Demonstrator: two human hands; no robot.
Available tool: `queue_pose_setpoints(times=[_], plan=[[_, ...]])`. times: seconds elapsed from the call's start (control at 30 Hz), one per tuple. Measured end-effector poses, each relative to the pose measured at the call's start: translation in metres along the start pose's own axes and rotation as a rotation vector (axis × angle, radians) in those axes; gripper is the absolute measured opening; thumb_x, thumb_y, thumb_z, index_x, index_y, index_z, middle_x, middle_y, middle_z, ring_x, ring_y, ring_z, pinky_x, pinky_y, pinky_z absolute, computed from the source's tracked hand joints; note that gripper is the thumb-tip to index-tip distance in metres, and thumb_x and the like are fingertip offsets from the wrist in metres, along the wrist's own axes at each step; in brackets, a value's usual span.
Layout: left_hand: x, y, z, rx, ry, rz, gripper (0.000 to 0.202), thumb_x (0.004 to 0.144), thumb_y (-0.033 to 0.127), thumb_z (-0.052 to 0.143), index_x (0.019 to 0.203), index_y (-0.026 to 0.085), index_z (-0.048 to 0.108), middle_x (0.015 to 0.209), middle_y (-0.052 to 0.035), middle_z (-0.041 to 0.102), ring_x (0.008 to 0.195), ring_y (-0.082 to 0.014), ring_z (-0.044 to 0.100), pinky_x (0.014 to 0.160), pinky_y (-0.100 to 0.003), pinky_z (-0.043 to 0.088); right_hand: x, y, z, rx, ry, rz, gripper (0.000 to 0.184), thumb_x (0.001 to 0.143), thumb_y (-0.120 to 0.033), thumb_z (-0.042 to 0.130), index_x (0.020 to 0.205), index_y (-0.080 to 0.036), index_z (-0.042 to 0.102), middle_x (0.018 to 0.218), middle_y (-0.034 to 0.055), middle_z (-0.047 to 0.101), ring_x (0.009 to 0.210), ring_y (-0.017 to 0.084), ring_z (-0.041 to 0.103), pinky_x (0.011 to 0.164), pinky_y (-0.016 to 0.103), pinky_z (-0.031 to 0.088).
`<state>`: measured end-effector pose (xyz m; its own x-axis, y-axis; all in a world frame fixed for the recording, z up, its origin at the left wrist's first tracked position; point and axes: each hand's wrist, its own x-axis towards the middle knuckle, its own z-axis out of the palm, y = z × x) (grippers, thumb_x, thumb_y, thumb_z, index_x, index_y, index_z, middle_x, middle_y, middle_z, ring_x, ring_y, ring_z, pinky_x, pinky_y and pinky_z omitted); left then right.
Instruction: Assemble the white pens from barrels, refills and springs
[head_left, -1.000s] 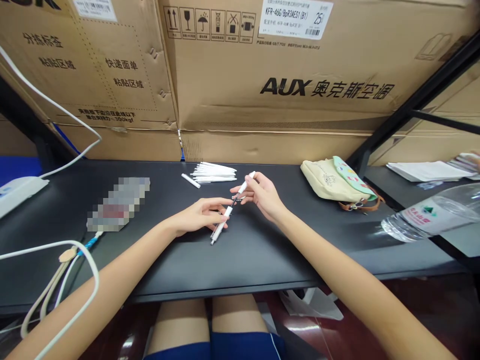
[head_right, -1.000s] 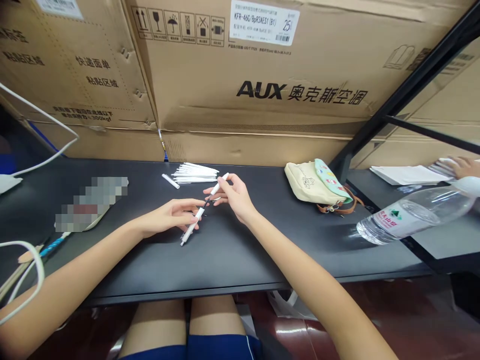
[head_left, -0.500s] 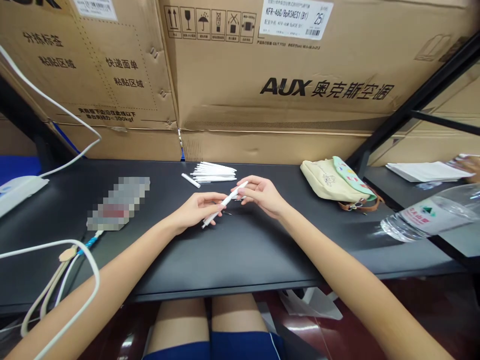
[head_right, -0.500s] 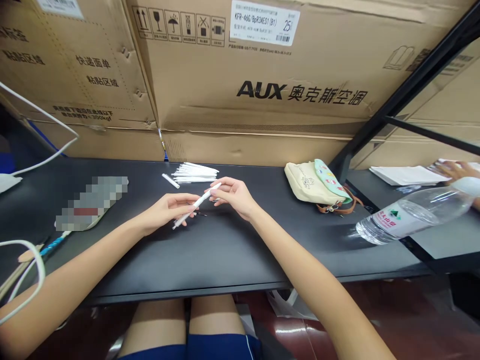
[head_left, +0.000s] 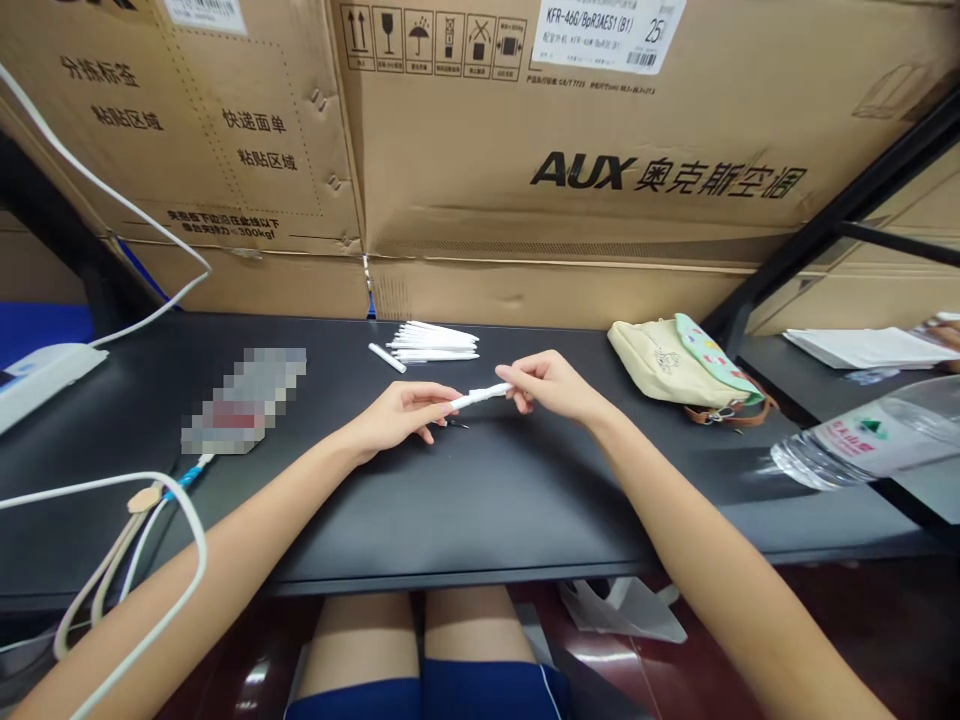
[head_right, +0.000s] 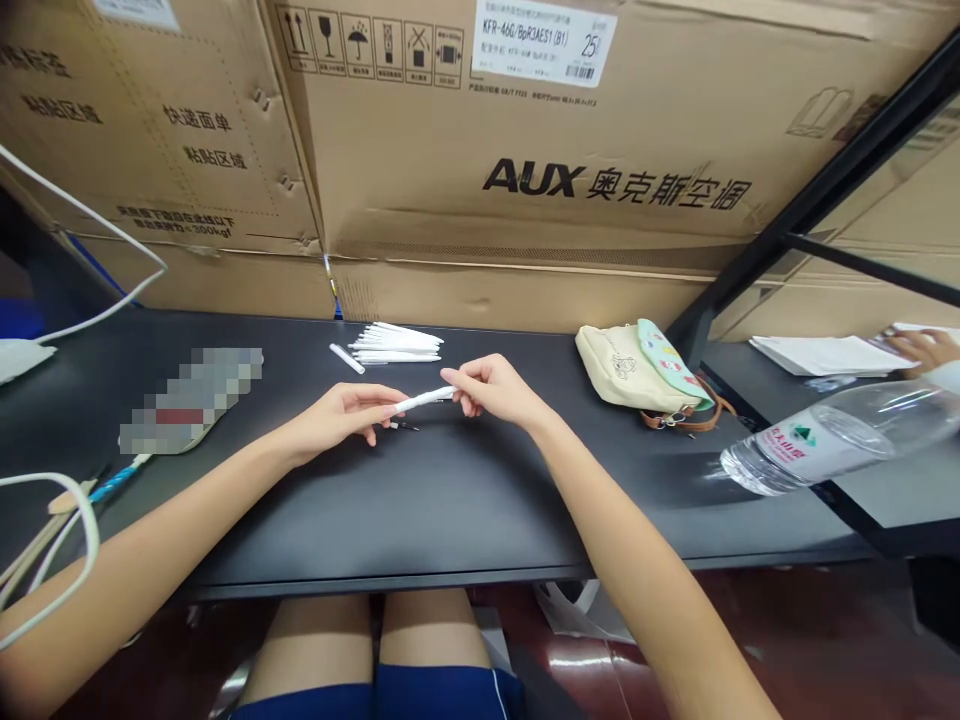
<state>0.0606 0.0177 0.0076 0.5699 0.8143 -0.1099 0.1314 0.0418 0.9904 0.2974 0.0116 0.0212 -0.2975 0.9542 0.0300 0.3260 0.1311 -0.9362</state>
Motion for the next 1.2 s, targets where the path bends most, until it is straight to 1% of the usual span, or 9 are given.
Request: queue_pose_setpoints(times=[0.13,0.3,0.47,0.6,0.67,0.8,0.93,1.1,1.2], plan=[[0.0009,-0.0008,0.0003,-0.027,0.028,0.005,0.034,0.066,0.038,0.073,0.091,0.015,0.072,0.085,-0.0088,0.067,0.069,-0.0135,0.055,0.051,-0.021,0.049,-0.0003,0.0,-0.0016,0.015,-0.031,-0.023,0.035,0.067,-0.043,0.074,0.085,-0.013,0.067,0.068,0.0046,0.068,0.057,0.012,0.06,0.05,0.021,0.047],[0.0017,-0.0025,0.0008,-0.02,0.03,0.02,0.03,0.067,0.035,0.073,0.088,0.015,0.073,0.084,-0.0096,0.069,0.068,-0.0139,0.057,0.051,-0.021,0.049,-0.0003,0.0004,-0.0022,-0.033,-0.055,0.003,0.038,0.076,-0.049,0.063,0.062,-0.013,0.062,0.046,-0.0001,0.056,0.043,0.008,0.05,0.047,0.021,0.043],[0.002,-0.0034,0.0014,-0.035,0.042,0.026,0.028,0.067,0.033,0.073,0.088,0.014,0.074,0.083,-0.0099,0.069,0.068,-0.014,0.058,0.051,-0.021,0.05,-0.0009,-0.0008,-0.0011,0.008,-0.071,-0.001,0.032,0.069,-0.042,0.072,0.082,-0.014,0.066,0.065,0.0023,0.066,0.055,0.011,0.059,0.054,0.022,0.047],[0.0023,-0.0038,0.0018,-0.035,0.047,0.021,0.029,0.067,0.034,0.073,0.088,0.014,0.074,0.083,-0.01,0.069,0.068,-0.0143,0.058,0.051,-0.021,0.051,-0.0021,-0.0021,-0.0011,-0.067,-0.071,0.008,0.04,0.078,-0.049,0.061,0.062,-0.012,0.062,0.047,-0.0002,0.056,0.042,0.007,0.049,0.046,0.02,0.041],[0.0028,-0.0042,0.0016,-0.042,0.047,0.018,0.029,0.066,0.034,0.074,0.088,0.015,0.074,0.083,-0.01,0.069,0.068,-0.0143,0.058,0.052,-0.021,0.051,-0.0031,-0.0037,-0.0019,-0.067,-0.068,0.008,0.04,0.079,-0.05,0.059,0.065,-0.012,0.063,0.048,-0.0005,0.056,0.04,0.006,0.047,0.045,0.021,0.039],[0.0031,-0.0046,0.0011,-0.059,0.045,0.017,0.03,0.065,0.034,0.075,0.088,0.015,0.074,0.083,-0.0094,0.069,0.069,-0.0141,0.058,0.053,-0.021,0.051,-0.0047,-0.0067,-0.0049,-0.023,-0.085,-0.026,0.032,0.067,-0.04,0.075,0.083,-0.014,0.067,0.067,0.0024,0.066,0.056,0.01,0.059,0.055,0.022,0.047],[0.0024,-0.003,0.0023,-0.055,0.036,0.008,0.03,0.065,0.034,0.074,0.088,0.015,0.074,0.083,-0.0088,0.069,0.068,-0.0133,0.057,0.053,-0.021,0.051,-0.0039,-0.0048,-0.005,-0.031,-0.096,0.019,0.038,0.075,-0.049,0.064,0.066,-0.012,0.064,0.055,0.003,0.062,0.049,0.01,0.057,0.052,0.023,0.048],[0.0022,-0.0026,0.0016,-0.038,0.032,0.005,0.031,0.067,0.035,0.074,0.09,0.015,0.074,0.084,-0.0083,0.068,0.069,-0.0134,0.057,0.055,-0.022,0.05,-0.0033,-0.0027,-0.0037,-0.002,-0.098,0.015,0.034,0.068,-0.045,0.073,0.081,-0.013,0.066,0.067,0.0035,0.068,0.057,0.011,0.061,0.056,0.022,0.049],[0.0025,-0.0037,0.0004,-0.031,0.029,0.004,0.033,0.067,0.037,0.074,0.091,0.015,0.073,0.085,-0.0083,0.069,0.071,-0.0136,0.057,0.057,-0.024,0.051,-0.003,-0.0022,-0.0038,-0.024,-0.1,0.033,0.038,0.072,-0.049,0.067,0.066,-0.012,0.064,0.055,0.0027,0.063,0.05,0.01,0.058,0.052,0.022,0.048]])
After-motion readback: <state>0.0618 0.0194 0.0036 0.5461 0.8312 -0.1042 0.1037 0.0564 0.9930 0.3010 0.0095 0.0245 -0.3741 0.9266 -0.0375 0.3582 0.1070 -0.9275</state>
